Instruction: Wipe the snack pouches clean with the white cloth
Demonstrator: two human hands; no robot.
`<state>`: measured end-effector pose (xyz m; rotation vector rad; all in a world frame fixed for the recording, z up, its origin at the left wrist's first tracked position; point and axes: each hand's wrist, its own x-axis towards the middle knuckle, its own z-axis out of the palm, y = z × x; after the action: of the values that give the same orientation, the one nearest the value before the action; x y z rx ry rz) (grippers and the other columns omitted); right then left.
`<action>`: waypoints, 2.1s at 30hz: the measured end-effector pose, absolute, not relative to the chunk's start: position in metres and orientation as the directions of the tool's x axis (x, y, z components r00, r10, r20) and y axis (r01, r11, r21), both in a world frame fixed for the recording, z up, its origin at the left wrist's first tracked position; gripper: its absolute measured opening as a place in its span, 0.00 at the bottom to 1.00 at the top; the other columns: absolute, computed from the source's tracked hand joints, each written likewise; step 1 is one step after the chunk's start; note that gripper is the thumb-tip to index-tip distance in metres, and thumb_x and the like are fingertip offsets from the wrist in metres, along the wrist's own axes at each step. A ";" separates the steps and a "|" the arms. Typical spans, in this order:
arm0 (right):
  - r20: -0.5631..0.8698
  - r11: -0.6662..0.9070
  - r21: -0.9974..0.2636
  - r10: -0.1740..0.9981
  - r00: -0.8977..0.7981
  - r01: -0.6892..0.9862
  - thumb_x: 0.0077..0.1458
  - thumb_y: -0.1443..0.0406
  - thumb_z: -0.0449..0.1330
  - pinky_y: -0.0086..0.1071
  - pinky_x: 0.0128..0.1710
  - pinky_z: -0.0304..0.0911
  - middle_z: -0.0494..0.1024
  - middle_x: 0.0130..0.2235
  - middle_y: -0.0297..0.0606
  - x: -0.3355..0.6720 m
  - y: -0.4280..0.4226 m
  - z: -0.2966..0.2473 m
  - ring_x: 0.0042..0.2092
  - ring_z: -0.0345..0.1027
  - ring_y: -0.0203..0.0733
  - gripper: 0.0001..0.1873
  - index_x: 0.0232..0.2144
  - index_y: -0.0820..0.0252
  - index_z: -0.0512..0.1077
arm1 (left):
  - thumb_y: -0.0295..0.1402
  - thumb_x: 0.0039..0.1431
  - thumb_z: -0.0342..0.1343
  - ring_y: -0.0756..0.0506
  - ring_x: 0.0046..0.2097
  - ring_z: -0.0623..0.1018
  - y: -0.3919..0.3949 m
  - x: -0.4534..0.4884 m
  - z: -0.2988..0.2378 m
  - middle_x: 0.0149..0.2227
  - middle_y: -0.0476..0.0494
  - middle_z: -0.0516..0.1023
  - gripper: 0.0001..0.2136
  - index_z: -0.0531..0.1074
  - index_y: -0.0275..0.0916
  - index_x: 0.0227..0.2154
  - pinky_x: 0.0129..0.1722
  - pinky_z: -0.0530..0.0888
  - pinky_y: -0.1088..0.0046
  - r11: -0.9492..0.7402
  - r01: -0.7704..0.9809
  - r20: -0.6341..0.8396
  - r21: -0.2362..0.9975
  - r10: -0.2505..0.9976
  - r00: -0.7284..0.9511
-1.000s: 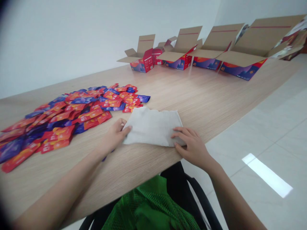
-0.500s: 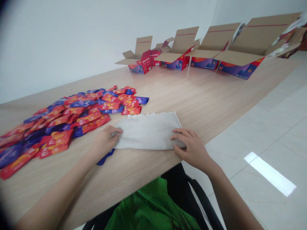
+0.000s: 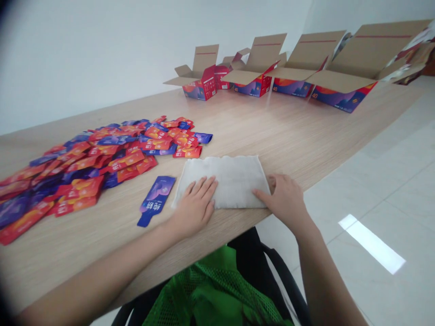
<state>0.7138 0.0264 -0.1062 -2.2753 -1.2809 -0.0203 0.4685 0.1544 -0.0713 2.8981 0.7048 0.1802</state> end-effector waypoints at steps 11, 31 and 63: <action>0.326 -0.281 -0.618 0.757 0.566 0.734 0.52 0.61 0.57 0.36 0.26 0.58 0.70 0.23 0.34 0.703 0.064 -0.037 0.27 0.66 0.46 0.08 0.23 0.53 0.64 | 0.44 0.70 0.39 0.34 0.71 0.49 0.158 0.418 -0.065 0.71 0.39 0.49 0.26 0.53 0.40 0.67 0.66 0.50 0.42 -0.846 0.483 -0.122 0.224 0.467 0.876; 0.350 0.283 -0.577 0.933 -0.081 0.766 0.53 0.76 0.47 0.48 0.63 0.58 0.69 0.61 0.51 0.581 0.086 -0.098 0.63 0.62 0.48 0.29 0.57 0.65 0.67 | 0.45 0.69 0.42 0.35 0.71 0.50 0.149 0.393 -0.083 0.69 0.31 0.53 0.30 0.51 0.31 0.67 0.68 0.49 0.47 -0.894 0.415 -0.006 0.167 0.420 0.908; 0.128 -0.013 -0.851 0.964 0.231 0.524 0.58 0.63 0.56 0.46 0.49 0.66 0.79 0.48 0.44 0.619 0.088 -0.072 0.50 0.72 0.54 0.15 0.47 0.58 0.73 | 0.37 0.64 0.51 0.33 0.69 0.55 0.168 0.405 -0.073 0.70 0.27 0.50 0.30 0.53 0.34 0.66 0.64 0.59 0.47 -0.743 0.461 0.136 0.484 0.585 0.800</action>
<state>0.6189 0.0881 -0.0720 -1.6584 -1.4083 0.6546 0.4046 0.1675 -0.0729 2.5541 0.7842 0.3898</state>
